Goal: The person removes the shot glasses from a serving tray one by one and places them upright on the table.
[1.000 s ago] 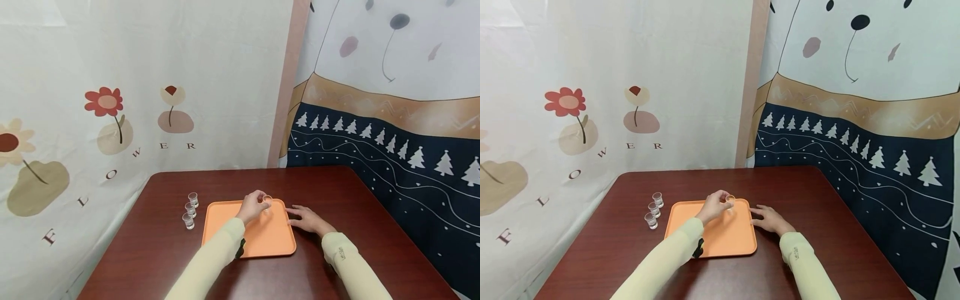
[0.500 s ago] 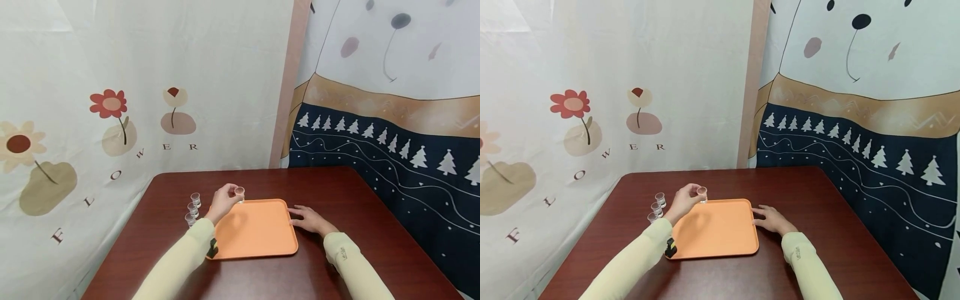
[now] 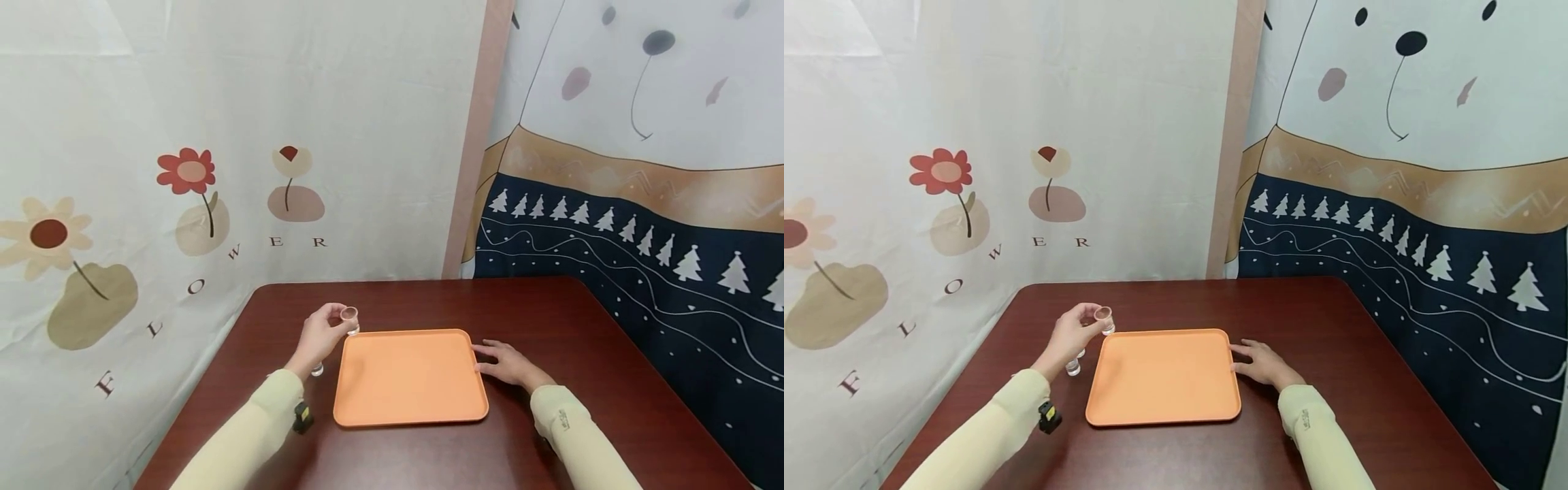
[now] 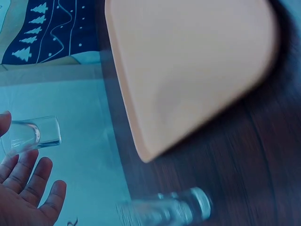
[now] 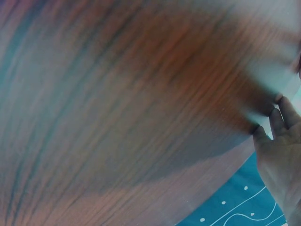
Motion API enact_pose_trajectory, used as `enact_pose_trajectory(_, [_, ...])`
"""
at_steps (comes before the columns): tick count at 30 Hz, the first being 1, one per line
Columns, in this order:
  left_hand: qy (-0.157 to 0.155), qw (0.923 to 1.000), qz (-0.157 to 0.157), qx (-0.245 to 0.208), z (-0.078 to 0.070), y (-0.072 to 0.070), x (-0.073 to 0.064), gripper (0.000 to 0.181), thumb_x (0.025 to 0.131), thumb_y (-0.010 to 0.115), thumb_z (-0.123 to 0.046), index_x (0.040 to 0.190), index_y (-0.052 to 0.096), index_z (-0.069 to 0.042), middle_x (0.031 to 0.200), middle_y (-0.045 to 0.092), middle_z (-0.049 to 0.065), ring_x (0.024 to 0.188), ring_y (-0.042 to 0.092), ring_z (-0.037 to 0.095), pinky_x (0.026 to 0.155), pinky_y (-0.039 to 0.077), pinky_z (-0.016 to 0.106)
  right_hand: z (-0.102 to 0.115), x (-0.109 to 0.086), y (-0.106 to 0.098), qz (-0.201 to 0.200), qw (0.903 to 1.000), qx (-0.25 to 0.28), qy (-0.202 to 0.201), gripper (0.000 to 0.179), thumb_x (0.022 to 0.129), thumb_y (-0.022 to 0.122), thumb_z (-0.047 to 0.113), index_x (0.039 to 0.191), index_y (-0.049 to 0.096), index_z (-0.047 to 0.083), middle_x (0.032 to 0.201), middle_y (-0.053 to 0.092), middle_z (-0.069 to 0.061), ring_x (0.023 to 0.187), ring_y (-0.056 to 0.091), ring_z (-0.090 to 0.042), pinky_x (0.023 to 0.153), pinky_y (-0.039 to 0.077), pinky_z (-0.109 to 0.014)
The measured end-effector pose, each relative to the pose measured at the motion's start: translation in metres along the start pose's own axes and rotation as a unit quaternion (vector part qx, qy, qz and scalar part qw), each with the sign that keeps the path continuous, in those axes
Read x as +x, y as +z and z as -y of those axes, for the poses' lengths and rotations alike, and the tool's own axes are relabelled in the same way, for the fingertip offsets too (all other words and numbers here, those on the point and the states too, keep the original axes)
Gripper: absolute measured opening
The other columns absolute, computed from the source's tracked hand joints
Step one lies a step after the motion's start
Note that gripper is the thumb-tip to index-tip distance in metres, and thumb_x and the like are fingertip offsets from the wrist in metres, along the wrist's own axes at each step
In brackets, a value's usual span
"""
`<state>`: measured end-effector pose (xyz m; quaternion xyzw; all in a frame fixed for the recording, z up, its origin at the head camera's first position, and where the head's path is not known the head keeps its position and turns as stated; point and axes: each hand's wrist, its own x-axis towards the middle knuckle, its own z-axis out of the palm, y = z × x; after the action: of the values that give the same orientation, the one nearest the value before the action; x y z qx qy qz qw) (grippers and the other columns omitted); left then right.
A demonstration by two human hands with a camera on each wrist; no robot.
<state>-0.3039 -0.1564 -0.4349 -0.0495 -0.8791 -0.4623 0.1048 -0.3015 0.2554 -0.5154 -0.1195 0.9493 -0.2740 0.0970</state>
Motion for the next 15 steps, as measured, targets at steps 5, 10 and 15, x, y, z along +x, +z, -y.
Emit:
enact_pose_trajectory(5, [-0.018,0.9998,0.003,0.004,0.012,-0.023,-0.012,0.04,0.088,0.076,-0.027,0.12,0.063,-0.009,0.112,0.067,0.007,0.099,0.063,0.023,0.082,0.052,0.037,0.0,-0.001,-0.001,0.0,0.9999,-0.005,-0.011,0.057,0.095,0.066,0.04,0.145,0.053,0.018,0.152,0.038,-0.023,0.139,0.031,-0.047,0.106,0.028,-0.066])
enact_pose_trajectory(10, [-0.024,0.9996,0.004,0.012,0.022,-0.036,-0.029,0.041,0.088,0.077,-0.026,0.12,0.062,-0.005,0.109,0.067,0.008,0.098,0.062,0.023,0.083,0.05,0.037,-0.002,-0.001,-0.001,-0.002,0.9999,-0.008,-0.01,0.057,0.095,0.066,0.041,0.145,0.053,0.018,0.152,0.038,-0.022,0.139,0.031,-0.047,0.106,0.028,-0.066])
enact_pose_trajectory(15, [-0.034,0.9993,0.0,0.015,0.036,-0.047,-0.045,0.044,0.088,0.077,-0.028,0.121,0.062,-0.004,0.11,0.067,0.009,0.101,0.064,0.024,0.084,0.05,0.035,-0.003,0.0,0.0,-0.004,0.9999,-0.008,-0.01,0.057,0.094,0.066,0.042,0.145,0.054,0.018,0.151,0.038,-0.022,0.139,0.031,-0.047,0.106,0.028,-0.066])
